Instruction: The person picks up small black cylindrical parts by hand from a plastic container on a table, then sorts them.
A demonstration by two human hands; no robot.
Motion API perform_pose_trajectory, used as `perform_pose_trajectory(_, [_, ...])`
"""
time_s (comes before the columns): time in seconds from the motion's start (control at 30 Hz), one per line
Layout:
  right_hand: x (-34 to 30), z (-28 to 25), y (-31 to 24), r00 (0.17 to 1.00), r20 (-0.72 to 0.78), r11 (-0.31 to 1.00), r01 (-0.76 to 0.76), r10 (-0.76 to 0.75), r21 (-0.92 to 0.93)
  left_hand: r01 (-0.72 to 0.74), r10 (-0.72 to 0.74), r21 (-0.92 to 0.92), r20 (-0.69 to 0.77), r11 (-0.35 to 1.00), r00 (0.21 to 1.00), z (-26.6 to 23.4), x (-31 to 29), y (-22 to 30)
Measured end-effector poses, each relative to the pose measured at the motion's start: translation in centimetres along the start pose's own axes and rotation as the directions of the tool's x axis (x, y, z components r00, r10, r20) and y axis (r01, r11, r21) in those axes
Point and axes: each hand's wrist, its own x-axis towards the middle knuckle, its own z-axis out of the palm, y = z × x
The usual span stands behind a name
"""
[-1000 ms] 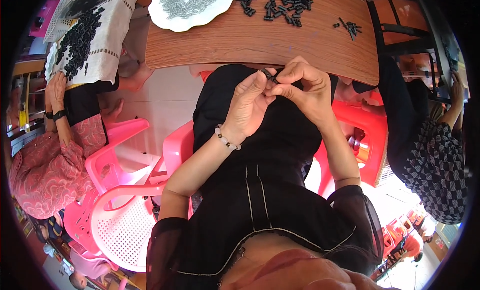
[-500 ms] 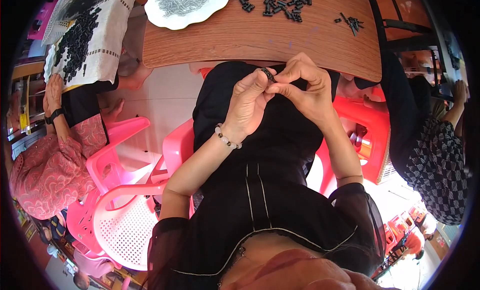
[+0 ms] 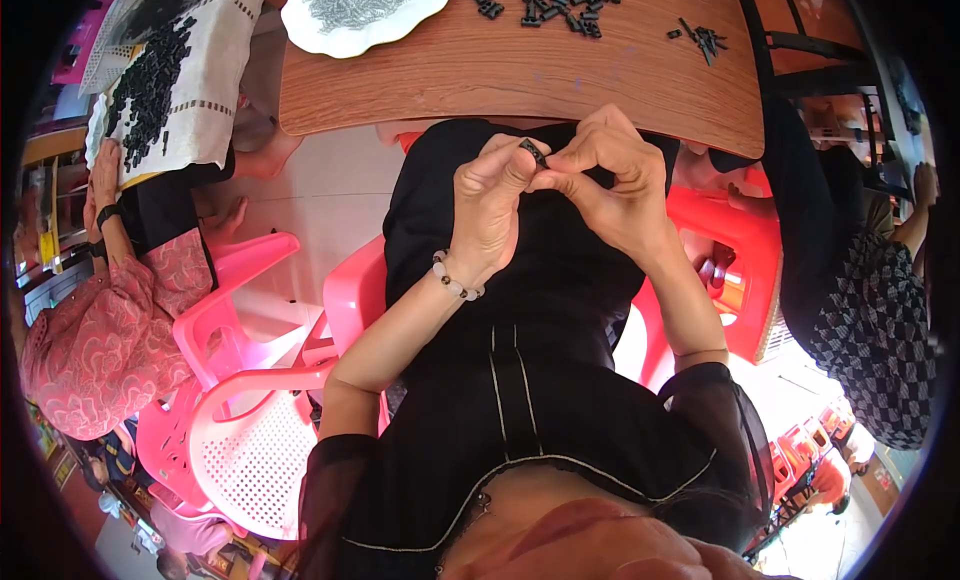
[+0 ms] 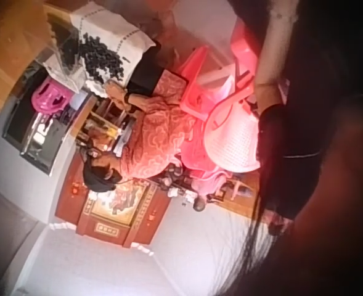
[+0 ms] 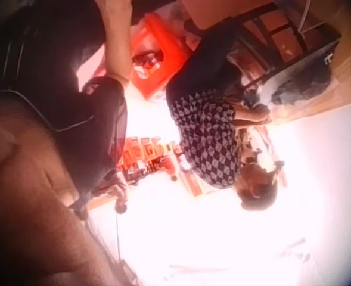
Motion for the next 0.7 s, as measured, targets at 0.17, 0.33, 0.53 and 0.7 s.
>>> perform_pose_trajectory(0.17, [0.0, 0.1, 0.1, 1.0, 0.001, 1.0, -0.009, 0.009, 0.005, 0.065, -0.064, -0.021, 0.042, 0.998, 0.997, -0.3, 0.1, 0.2])
perform_pose_trajectory(0.33, [0.3, -0.2, 0.2, 1.0, 0.006, 0.998, -0.018, 0.018, 0.057, 0.173, -0.171, -0.092, 0.034, 0.981, 0.985, -0.2, 0.2, 0.4])
perform_pose_trajectory(0.53, [0.3, -0.3, 0.1, 1.0, 0.021, 0.996, -0.02, 0.018, 0.087, 0.31, -0.309, -0.202, 0.036, 0.929, 0.95, 0.0, 0.4, 1.0])
perform_pose_trajectory(0.7, [0.3, -0.2, 0.1, 1.0, 0.002, 0.997, -0.011, 0.011, 0.073, 0.303, -0.293, -0.298, 0.077, 0.905, 0.953, -0.7, 0.4, 0.4])
